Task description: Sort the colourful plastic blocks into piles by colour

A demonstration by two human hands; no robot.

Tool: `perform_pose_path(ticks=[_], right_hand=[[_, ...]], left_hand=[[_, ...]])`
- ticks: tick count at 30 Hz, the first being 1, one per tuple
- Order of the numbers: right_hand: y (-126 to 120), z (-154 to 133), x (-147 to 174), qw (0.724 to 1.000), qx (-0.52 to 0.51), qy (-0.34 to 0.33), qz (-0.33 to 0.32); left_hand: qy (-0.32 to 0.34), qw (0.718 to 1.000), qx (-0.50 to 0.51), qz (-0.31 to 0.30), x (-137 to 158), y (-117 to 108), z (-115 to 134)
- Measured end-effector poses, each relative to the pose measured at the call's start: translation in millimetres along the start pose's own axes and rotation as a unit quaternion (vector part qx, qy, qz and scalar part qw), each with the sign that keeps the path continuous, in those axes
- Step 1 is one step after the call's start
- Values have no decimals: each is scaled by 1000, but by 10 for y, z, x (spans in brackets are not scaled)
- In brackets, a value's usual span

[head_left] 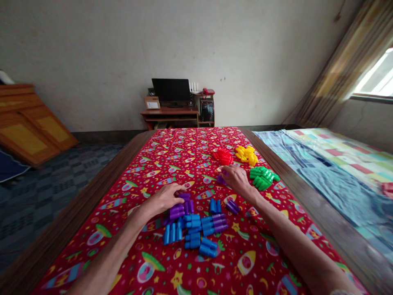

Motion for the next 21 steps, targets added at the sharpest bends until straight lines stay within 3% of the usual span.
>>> perform_pose_path(ticks=[3, 6, 12, 16, 18, 21], right_hand=[[-147, -178, 11, 998, -32, -44, 24], [-219, -516, 106, 984, -128, -121, 19], [-145, -977, 283, 949, -260, -177, -30], [-245, -669, 126, 965, -229, -127, -16], [-330, -306, 22, 977, -201, -69, 9], [-324, 271, -60, 990, -141, 25, 11]], left_hand=[[-13, 998, 55, 42, -50, -41, -49], [2, 990, 122, 70, -56, -56, 27], [38, 978, 203, 31, 0, 63, 382], [32, 987, 155, 5, 27, 40, 452], [19, 995, 95, -17, 54, 20, 409], [-2, 995, -16, -97, 149, 93, 316]])
Point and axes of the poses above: each hand's wrist, its own x-axis away from the middle knuckle, its own y-axis out of the palm, z = x × y, the point moved 10 cm from there along -x, towards the middle knuckle, and after that the axes turned 9 degrees about x, right-handed, at the moved point
